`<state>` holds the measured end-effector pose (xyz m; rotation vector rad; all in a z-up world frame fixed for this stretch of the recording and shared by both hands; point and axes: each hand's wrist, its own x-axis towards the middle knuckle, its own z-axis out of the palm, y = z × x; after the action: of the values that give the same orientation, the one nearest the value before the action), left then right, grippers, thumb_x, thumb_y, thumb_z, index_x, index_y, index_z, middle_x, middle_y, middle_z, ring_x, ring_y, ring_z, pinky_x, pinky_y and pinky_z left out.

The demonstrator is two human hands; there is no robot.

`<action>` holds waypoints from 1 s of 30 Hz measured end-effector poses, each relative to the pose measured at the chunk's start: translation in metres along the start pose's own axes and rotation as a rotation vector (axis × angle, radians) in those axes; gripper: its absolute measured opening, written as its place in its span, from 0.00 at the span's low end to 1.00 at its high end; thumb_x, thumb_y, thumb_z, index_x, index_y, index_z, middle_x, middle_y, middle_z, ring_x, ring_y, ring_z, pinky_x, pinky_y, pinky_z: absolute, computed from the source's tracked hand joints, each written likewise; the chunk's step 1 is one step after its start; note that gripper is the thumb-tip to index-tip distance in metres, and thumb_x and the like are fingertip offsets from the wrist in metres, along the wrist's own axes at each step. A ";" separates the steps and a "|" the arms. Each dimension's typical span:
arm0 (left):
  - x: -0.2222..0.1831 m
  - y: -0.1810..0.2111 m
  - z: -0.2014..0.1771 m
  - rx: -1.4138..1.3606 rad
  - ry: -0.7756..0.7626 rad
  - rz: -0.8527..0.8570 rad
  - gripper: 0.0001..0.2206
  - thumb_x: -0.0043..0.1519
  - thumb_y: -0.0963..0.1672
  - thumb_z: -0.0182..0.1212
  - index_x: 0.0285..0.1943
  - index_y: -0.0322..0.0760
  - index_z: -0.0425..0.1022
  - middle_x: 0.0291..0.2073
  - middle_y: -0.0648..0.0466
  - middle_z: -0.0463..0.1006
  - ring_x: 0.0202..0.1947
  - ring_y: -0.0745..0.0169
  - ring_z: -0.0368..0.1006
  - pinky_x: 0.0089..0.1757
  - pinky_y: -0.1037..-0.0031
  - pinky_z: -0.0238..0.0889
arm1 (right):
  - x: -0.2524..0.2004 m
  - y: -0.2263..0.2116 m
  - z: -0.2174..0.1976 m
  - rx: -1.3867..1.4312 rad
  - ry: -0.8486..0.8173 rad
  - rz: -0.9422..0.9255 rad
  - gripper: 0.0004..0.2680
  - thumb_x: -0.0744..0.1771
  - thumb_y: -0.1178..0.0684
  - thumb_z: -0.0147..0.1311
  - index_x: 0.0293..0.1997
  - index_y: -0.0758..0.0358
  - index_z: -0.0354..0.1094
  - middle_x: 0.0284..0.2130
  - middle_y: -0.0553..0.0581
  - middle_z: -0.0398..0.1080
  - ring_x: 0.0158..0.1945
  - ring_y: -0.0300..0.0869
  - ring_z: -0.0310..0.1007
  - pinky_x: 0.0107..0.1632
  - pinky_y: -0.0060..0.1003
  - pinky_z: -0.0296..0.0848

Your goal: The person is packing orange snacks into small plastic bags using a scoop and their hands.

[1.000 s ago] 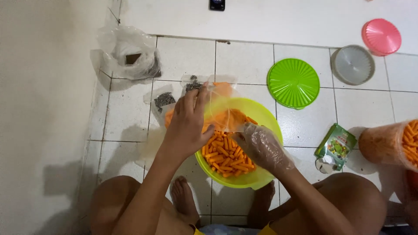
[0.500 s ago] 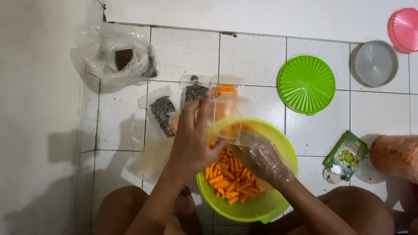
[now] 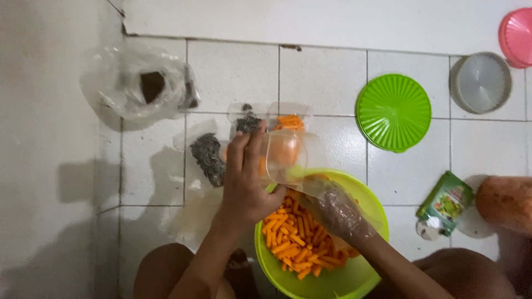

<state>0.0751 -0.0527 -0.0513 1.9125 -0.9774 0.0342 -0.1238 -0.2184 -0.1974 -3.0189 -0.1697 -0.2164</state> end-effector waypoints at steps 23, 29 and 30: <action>-0.024 0.046 -0.021 -0.021 0.087 0.206 0.47 0.50 0.46 0.81 0.78 0.31 0.54 0.58 0.40 0.59 0.62 0.35 0.64 0.64 0.44 0.55 | 0.026 -0.053 -0.117 0.289 -0.121 0.391 0.10 0.67 0.40 0.51 0.48 0.44 0.74 0.30 0.54 0.79 0.38 0.51 0.80 0.43 0.45 0.81; -0.040 0.054 -0.040 0.124 -0.070 0.223 0.46 0.50 0.44 0.76 0.79 0.36 0.53 0.59 0.40 0.61 0.63 0.37 0.63 0.62 0.47 0.57 | 0.017 -0.054 -0.141 0.389 0.017 0.541 0.11 0.64 0.42 0.61 0.38 0.59 0.74 0.29 0.67 0.76 0.37 0.61 0.79 0.41 0.57 0.79; -0.044 0.056 -0.044 0.129 -0.060 0.224 0.46 0.50 0.44 0.76 0.79 0.36 0.53 0.59 0.40 0.61 0.63 0.37 0.63 0.62 0.47 0.57 | 0.016 -0.054 -0.150 0.386 0.022 0.532 0.11 0.64 0.42 0.61 0.38 0.59 0.74 0.29 0.67 0.76 0.37 0.61 0.79 0.41 0.57 0.79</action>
<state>0.0253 -0.0051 -0.0043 1.9205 -1.2534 0.1747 -0.1350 -0.1810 -0.0420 -2.5585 0.5249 -0.1435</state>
